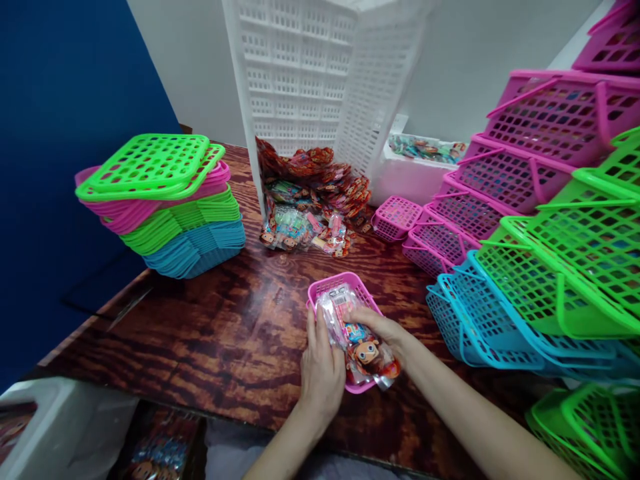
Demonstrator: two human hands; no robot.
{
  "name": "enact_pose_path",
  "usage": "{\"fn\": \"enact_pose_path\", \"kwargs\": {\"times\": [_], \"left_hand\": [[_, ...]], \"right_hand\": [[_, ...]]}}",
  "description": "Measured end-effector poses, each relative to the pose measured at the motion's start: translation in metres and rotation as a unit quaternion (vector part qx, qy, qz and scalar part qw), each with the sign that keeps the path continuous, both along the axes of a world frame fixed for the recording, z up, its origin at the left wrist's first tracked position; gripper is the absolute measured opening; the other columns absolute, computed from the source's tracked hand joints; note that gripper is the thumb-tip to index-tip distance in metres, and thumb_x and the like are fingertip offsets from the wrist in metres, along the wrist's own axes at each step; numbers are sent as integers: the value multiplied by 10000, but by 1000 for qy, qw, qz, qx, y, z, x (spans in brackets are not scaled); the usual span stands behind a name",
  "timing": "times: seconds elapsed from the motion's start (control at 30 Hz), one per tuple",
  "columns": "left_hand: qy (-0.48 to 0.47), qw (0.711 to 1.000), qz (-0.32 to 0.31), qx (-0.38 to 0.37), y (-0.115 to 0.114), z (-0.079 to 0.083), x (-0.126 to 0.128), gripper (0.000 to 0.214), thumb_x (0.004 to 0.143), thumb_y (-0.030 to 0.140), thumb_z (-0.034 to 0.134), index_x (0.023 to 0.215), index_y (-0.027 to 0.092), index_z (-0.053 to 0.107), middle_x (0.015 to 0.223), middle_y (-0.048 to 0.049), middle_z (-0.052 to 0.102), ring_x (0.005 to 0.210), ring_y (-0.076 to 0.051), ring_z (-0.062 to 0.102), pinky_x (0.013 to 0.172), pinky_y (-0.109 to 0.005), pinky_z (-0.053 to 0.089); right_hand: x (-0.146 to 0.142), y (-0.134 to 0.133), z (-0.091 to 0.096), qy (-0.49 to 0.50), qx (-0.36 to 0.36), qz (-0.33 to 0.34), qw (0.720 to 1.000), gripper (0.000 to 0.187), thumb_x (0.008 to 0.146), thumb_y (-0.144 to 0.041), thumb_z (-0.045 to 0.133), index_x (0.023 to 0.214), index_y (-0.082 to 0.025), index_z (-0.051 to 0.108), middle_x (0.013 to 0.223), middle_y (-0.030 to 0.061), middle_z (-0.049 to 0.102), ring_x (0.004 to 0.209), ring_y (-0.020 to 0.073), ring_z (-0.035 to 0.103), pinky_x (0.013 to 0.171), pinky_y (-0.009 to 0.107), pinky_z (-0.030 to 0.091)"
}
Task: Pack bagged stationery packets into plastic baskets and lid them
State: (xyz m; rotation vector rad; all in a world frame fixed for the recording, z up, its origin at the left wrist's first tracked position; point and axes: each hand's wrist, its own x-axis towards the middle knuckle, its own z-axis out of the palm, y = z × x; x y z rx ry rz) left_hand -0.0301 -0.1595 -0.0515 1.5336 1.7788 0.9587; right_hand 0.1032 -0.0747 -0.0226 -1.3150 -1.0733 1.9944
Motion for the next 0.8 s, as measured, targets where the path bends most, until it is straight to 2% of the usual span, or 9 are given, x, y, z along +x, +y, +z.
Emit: {"fn": "enact_pose_path", "kwargs": {"times": [0.1, 0.17, 0.23, 0.3, 0.37, 0.43, 0.53, 0.7, 0.8], "left_hand": [[-5, 1000, -4, -8, -1, -2, 0, 728, 863, 129, 368, 1563, 117, 168, 1640, -151, 90, 1440, -296, 339, 1140, -402, 339], [-12, 1000, -4, -12, -3, -6, 2, 753, 846, 110, 374, 1566, 117, 152, 1642, -142, 90, 1442, -272, 340, 1123, -363, 363], [-16, 1000, -3, -10, -5, -10, 5, 763, 833, 97, 376, 1562, 96, 151, 1639, -152, 95, 1454, -257, 316, 1128, -350, 357], [-17, 1000, -3, -8, -6, -13, 7, 746, 836, 92, 362, 1554, 62, 160, 1632, -177, 109, 1469, -253, 279, 1150, -368, 327], [-16, 1000, -8, -10, -6, -13, 9, 732, 842, 89, 346, 1549, 45, 161, 1628, -194, 111, 1474, -262, 263, 1161, -404, 311], [-14, 1000, -15, -11, -4, -11, 10, 737, 842, 90, 343, 1554, 61, 154, 1631, -187, 94, 1469, -275, 276, 1156, -427, 319], [-11, 1000, -29, 2, -1, -4, 11, 781, 814, 93, 381, 1561, 92, 152, 1640, -158, 62, 1472, -285, 266, 1160, -429, 315], [-1, 999, -35, 18, 4, 1, 9, 794, 791, 99, 399, 1555, 82, 183, 1641, -147, 94, 1468, -275, 280, 1163, -392, 315], [9, 999, -31, 24, 4, 0, 8, 796, 790, 97, 402, 1558, 113, 194, 1643, -123, 104, 1462, -261, 298, 1157, -373, 324]], "right_hand": [[-6, -4, 8, -8, 61, 10, 998, 425, 670, -339, 730, 1049, -184, 614, 889, 45, 730, 763, 209, 686, 763, 352, 550], [-11, -8, 19, -112, 168, 13, 979, 480, 654, -305, 709, 1100, -191, 575, 969, 51, 707, 844, 226, 667, 809, 370, 532], [-16, -15, 29, -276, 290, 11, 916, 537, 640, -246, 679, 1158, -196, 545, 1066, 76, 668, 958, 259, 631, 893, 407, 496], [-23, -22, 32, -420, 369, 13, 829, 610, 641, -205, 647, 1236, -189, 518, 1170, 120, 616, 1089, 308, 570, 985, 456, 436], [-29, -28, 27, -510, 389, 15, 767, 677, 662, -190, 624, 1321, -153, 475, 1262, 182, 556, 1191, 365, 498, 1031, 513, 386], [-32, -30, 15, -557, 379, 10, 739, 754, 688, -176, 616, 1407, -118, 396, 1386, 240, 461, 1267, 416, 425, 1042, 571, 354], [-26, -25, -2, -554, 359, 15, 751, 848, 736, -207, 640, 1498, -147, 274, 1549, 231, 287, 1389, 437, 284, 1079, 620, 291], [5, -10, -10, -398, 326, 99, 852, 739, 875, -394, 540, 1526, -174, 265, 1570, 150, 327, 1460, 283, 278, 1181, 478, 238], [10, -7, -9, -429, 332, 104, 834, 632, 910, -248, 448, 1511, -126, 298, 1522, 183, 402, 1421, 272, 360, 1160, 453, 282]]}}
